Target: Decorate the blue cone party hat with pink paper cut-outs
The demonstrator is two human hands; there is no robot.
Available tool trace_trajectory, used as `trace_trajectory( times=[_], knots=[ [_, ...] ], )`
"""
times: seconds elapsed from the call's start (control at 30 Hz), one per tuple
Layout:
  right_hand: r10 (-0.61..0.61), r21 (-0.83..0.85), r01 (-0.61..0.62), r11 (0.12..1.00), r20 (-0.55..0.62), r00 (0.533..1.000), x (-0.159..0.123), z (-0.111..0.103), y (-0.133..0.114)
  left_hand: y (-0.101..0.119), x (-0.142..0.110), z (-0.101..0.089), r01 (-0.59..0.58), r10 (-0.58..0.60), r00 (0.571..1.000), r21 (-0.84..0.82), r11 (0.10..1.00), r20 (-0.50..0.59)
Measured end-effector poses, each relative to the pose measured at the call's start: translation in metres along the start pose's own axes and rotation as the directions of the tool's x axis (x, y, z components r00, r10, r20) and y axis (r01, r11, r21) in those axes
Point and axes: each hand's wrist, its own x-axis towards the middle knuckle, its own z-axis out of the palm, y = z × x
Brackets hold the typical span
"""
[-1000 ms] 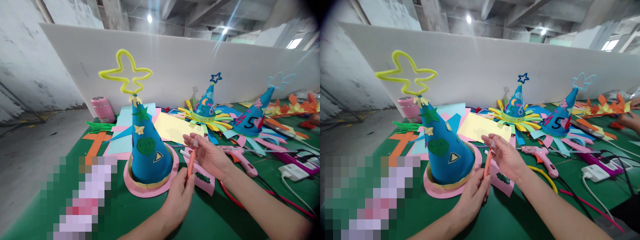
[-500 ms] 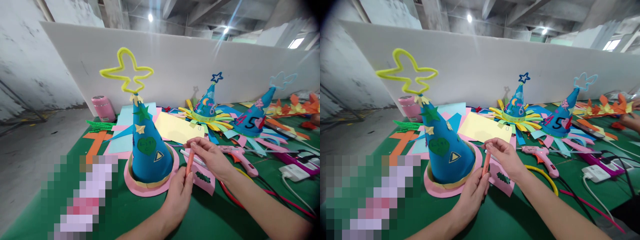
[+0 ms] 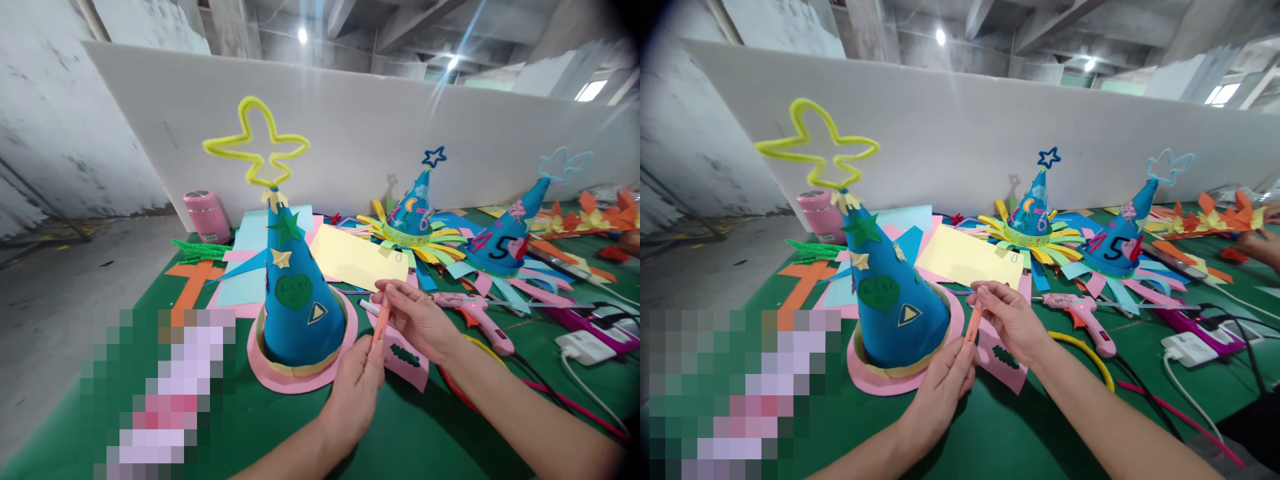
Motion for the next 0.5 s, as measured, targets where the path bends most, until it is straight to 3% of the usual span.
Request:
trace_trajectory(
  times=[0.17, 0.5],
  knots=[
    [0.027, 0.044, -0.024, 0.999, -0.071, 0.997, -0.004, 0.000, 0.008, -0.003, 0.000, 0.002, 0.034, -0.034, 0.999, 0.000, 0.999, -0.002],
    [-0.015, 0.047, 0.019, 0.999, -0.100, 0.995, -0.005, 0.004, 0.017, -0.001, 0.001, 0.002, -0.027, 0.034, 0.998, 0.132, 0.991, -0.050]
  ],
)
